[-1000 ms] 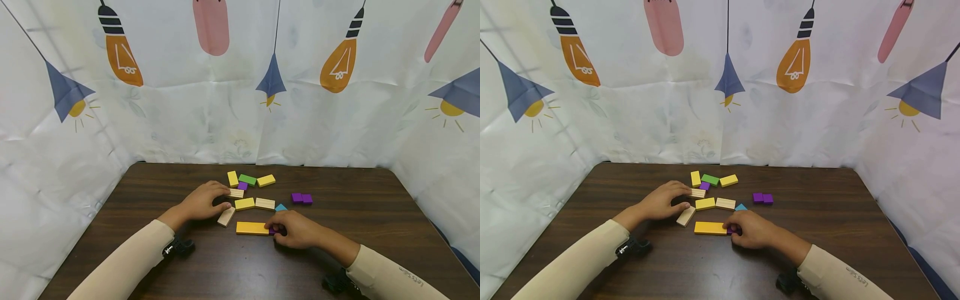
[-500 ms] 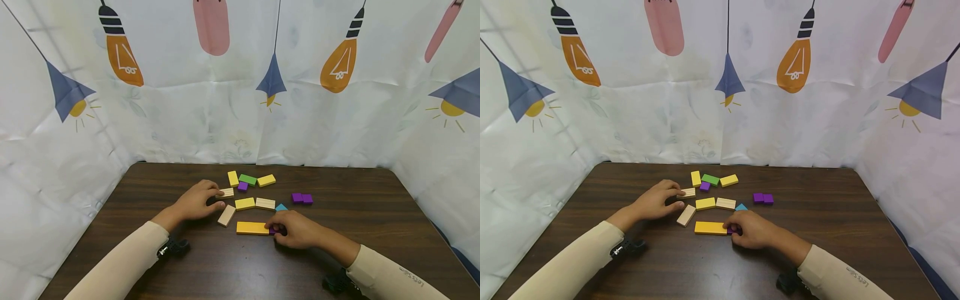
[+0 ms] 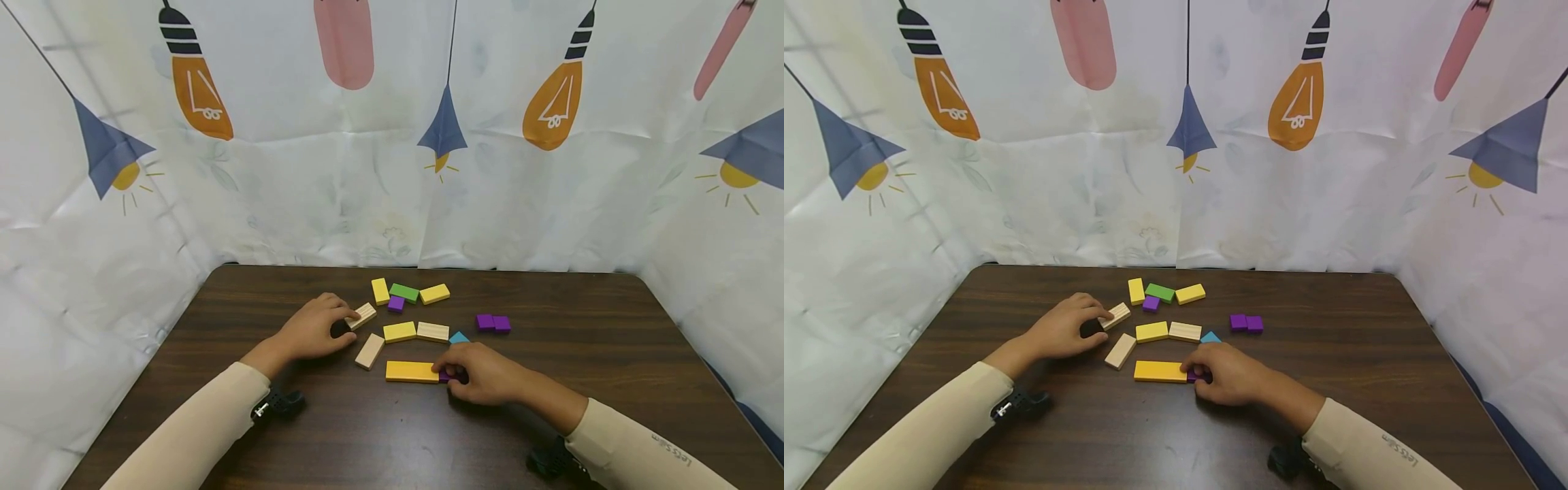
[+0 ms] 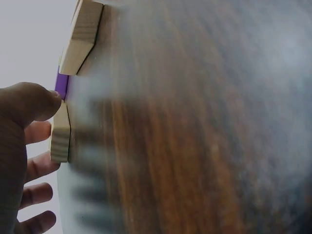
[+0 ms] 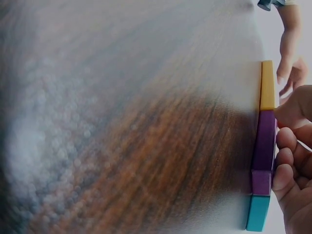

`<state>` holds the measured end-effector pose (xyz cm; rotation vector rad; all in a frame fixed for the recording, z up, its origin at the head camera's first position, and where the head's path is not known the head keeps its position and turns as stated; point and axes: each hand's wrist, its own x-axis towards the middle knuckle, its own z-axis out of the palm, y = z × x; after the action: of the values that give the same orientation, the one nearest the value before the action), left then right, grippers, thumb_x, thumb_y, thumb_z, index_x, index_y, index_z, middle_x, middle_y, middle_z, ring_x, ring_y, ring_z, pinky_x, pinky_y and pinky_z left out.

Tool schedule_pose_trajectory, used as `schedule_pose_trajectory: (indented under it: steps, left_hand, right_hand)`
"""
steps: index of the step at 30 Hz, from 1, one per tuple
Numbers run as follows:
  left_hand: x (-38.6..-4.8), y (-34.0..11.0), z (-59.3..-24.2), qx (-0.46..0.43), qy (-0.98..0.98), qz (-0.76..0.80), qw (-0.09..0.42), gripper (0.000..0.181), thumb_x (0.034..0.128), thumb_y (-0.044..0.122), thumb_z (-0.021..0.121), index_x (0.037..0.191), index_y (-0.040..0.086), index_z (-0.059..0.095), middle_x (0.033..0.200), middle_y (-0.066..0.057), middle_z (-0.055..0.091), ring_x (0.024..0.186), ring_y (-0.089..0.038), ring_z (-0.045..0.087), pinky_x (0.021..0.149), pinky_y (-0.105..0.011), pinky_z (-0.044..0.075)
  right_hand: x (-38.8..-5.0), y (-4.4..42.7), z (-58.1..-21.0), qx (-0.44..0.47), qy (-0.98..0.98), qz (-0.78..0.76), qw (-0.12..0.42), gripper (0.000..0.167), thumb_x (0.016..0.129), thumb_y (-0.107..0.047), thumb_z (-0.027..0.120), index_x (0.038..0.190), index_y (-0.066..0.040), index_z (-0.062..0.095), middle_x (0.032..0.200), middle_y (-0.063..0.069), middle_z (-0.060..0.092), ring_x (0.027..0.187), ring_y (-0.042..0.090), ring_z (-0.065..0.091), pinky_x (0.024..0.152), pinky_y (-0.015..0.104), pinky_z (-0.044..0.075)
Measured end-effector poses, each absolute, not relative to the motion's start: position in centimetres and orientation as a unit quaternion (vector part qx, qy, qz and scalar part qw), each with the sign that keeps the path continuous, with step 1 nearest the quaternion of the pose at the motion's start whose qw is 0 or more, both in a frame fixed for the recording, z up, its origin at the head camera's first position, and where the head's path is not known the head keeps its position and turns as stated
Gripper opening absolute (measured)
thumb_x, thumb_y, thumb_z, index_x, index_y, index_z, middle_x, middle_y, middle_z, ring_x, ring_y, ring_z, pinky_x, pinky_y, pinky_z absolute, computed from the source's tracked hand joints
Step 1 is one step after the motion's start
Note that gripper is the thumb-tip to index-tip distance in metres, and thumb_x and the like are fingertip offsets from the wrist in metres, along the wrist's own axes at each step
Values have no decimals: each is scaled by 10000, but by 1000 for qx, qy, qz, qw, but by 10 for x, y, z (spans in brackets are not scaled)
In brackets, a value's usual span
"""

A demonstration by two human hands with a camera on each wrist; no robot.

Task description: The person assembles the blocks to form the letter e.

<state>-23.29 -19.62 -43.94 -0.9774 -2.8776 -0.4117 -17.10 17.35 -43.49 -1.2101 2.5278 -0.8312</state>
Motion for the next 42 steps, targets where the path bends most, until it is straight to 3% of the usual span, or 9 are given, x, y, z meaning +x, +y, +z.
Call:
schedule_pose_trajectory:
  steps: [7,14,22,27,42]
  left_hand:
    - [-235,-199,-441,-316,-939,-133,35,396,913,366,759,1265,192,714,1173,-8,648,1193,-276,547,1015,-552,432]
    - [-240,-198,-440,-316,-937,-149,27,501,908,303,750,1371,145,643,1401,-72,573,1340,-318,481,1074,-584,393]
    - [-251,-196,-443,-318,-935,-158,-10,588,919,290,731,1463,152,558,1534,-19,493,1419,-308,405,1103,-602,357]
    - [-253,-194,-442,-318,-934,-163,-24,572,920,274,716,1455,137,567,1512,-36,515,1415,-326,405,1098,-610,356]
    - [-246,-205,-445,-324,-927,-188,30,507,875,354,804,1300,109,678,1307,-21,647,1275,-275,529,1048,-520,435]
  right_hand:
    - [-172,174,-435,-410,858,-286,116,290,911,-71,665,1187,-137,723,965,-49,626,844,46,526,754,256,494]
    - [-172,175,-436,-411,857,-289,112,279,912,-76,678,1180,-142,726,952,-81,610,844,43,530,749,254,497]
    - [-172,175,-437,-415,857,-289,104,273,911,-66,687,1171,-140,727,957,-90,613,846,39,535,748,252,499]
    - [-172,174,-437,-417,856,-288,100,275,908,-65,689,1171,-134,728,953,-86,613,839,42,537,745,246,499]
    - [-171,174,-436,-415,858,-284,103,272,909,-70,692,1172,-128,726,963,-77,621,850,40,534,758,248,500]
